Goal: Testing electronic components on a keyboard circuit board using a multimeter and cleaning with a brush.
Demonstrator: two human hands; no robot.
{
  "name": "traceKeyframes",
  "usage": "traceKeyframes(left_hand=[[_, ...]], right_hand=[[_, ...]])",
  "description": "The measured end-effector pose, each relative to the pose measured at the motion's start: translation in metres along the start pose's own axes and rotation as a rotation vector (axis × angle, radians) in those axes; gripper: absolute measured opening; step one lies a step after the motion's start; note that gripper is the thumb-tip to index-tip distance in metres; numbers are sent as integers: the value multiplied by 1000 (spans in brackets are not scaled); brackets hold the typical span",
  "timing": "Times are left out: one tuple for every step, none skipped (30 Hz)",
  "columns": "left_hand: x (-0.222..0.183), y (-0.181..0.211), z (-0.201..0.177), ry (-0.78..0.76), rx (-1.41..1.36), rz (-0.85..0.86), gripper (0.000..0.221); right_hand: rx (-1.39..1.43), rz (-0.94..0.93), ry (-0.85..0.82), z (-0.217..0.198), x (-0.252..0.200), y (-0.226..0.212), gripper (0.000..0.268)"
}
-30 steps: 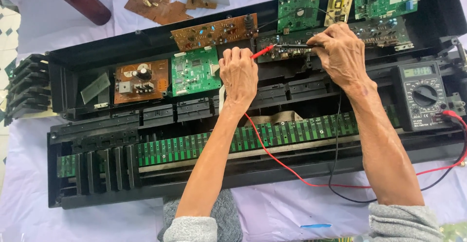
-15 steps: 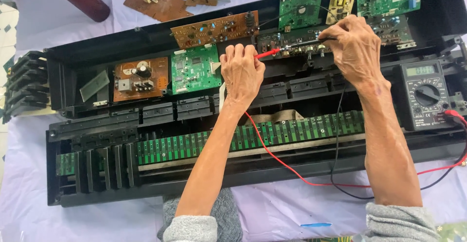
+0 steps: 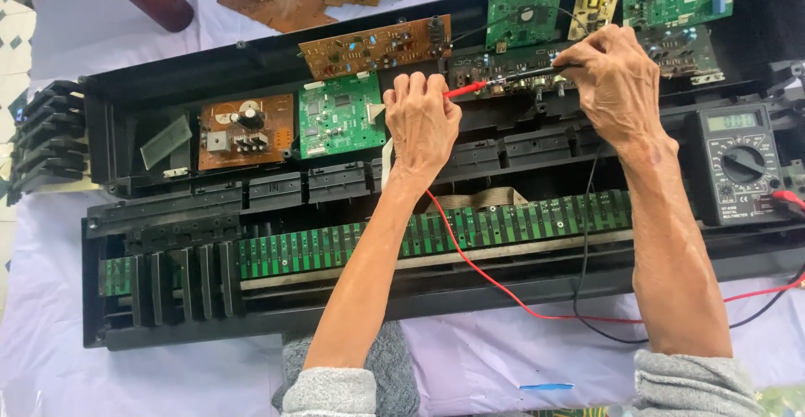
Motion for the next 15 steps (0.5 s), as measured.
traceKeyframes(left_hand=[[0, -1, 0, 1, 1, -1, 15], [0, -1, 0, -4, -7, -1, 16], [0, -1, 1, -10, -14, -1, 16], [0, -1, 1, -10, -15, -2, 16], [0, -1, 0, -2, -10, 1, 16], [0, -1, 0, 7, -5, 4, 17], [0, 0, 0, 6, -6, 3, 17], [0, 0, 0, 8, -10, 2, 16], [0, 0, -1, 10, -14, 1, 16], [0, -1, 0, 10, -13, 0, 16], [0, -1, 0, 9, -16, -1, 16], [0, -1, 0, 9, -20, -2, 16], [1, -1, 0, 9, -20, -2, 16], [1, 0, -1, 13, -22, -2, 16], [1, 0, -2, 16, -24, -1, 16]], right_hand=[[0, -2, 0, -1, 1, -1, 14], [8, -1, 0, -1, 0, -1, 14], [17, 0, -1, -2, 0, -2, 13], [16, 1, -2, 0, 0, 0, 13], [9, -2, 11, 1, 0, 2, 13], [1, -6, 24, 2, 0, 4, 13], [0, -6, 23, -1, 0, 2, 13], [3, -7, 18, -3, 0, -1, 14], [6, -8, 14, -5, 1, -4, 15], [6, -8, 14, -5, 1, -4, 15], [16, -7, 15, -6, 1, -4, 13], [25, -6, 16, -6, 1, -4, 12], [25, -6, 17, -7, 2, -4, 12], [54, 7, 17, -7, 2, -2, 13], [83, 20, 17, -7, 1, -1, 15]])
Point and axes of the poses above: each hand's wrist, its own x-axis towards the middle knuckle, its own z-axis out of the palm, y = z × x, the point moved 10 cm from there along x, towards the middle knuckle, and after that the axes turned 7 degrees about -x, right-handed, at the moved point
